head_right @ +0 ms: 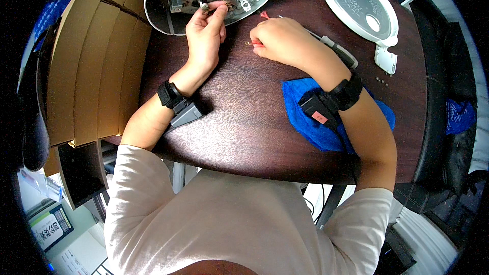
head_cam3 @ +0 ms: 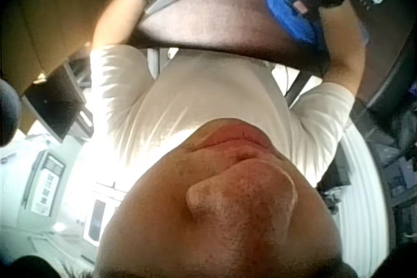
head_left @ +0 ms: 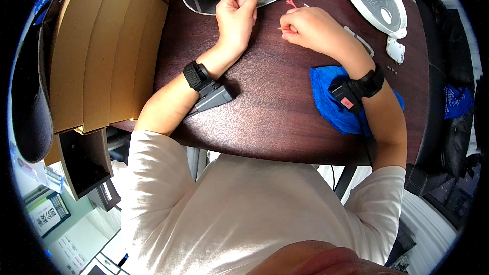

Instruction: The person works on the internal wiring of a disassembled white appliance, using a screwdriver to adjust components and a blue cloth to wipe the interior. They connect red wires to terminals and secure them with screws, then continue adjusting internal parts.

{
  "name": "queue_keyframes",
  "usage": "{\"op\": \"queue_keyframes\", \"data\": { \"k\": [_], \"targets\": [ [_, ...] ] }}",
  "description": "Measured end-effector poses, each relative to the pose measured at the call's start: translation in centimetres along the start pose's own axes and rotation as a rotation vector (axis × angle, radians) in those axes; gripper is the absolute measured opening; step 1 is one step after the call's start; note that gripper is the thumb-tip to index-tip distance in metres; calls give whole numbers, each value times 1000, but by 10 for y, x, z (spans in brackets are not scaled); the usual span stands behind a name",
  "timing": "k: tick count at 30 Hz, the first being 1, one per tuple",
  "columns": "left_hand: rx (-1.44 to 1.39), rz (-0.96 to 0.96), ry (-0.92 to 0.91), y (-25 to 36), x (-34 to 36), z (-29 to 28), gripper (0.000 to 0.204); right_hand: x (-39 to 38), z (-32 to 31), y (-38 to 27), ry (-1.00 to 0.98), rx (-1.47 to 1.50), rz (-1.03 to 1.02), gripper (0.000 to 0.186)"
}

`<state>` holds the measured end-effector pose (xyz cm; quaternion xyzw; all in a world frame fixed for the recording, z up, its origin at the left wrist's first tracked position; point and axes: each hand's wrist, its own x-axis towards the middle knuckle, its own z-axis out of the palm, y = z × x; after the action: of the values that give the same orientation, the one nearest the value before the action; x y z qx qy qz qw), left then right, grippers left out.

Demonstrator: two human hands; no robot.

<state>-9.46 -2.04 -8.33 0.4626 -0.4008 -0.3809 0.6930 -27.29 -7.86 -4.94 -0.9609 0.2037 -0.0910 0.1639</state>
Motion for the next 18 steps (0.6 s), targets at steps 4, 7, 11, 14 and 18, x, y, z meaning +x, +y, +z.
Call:
{"op": "queue_keyframes", "data": {
  "k": [4,7,11,14,18],
  "targets": [
    [4,-6,7,-1,1,0,15,0,-8,-4,26,42,57,14],
    [-4,-3,2,-1,1,0,15,1,-3,6,79,33,-9,13],
    [-4,-12,5,0,0,0,14,1,-9,4,278,19,-66,16],
    [0,-12,12,-1,0,-1,14,1,-25,-5,268,417,45,21],
    [-7,-14,-1,0,0,0,15,-1,-60,-10,179,788,194,26]
  ]
}}
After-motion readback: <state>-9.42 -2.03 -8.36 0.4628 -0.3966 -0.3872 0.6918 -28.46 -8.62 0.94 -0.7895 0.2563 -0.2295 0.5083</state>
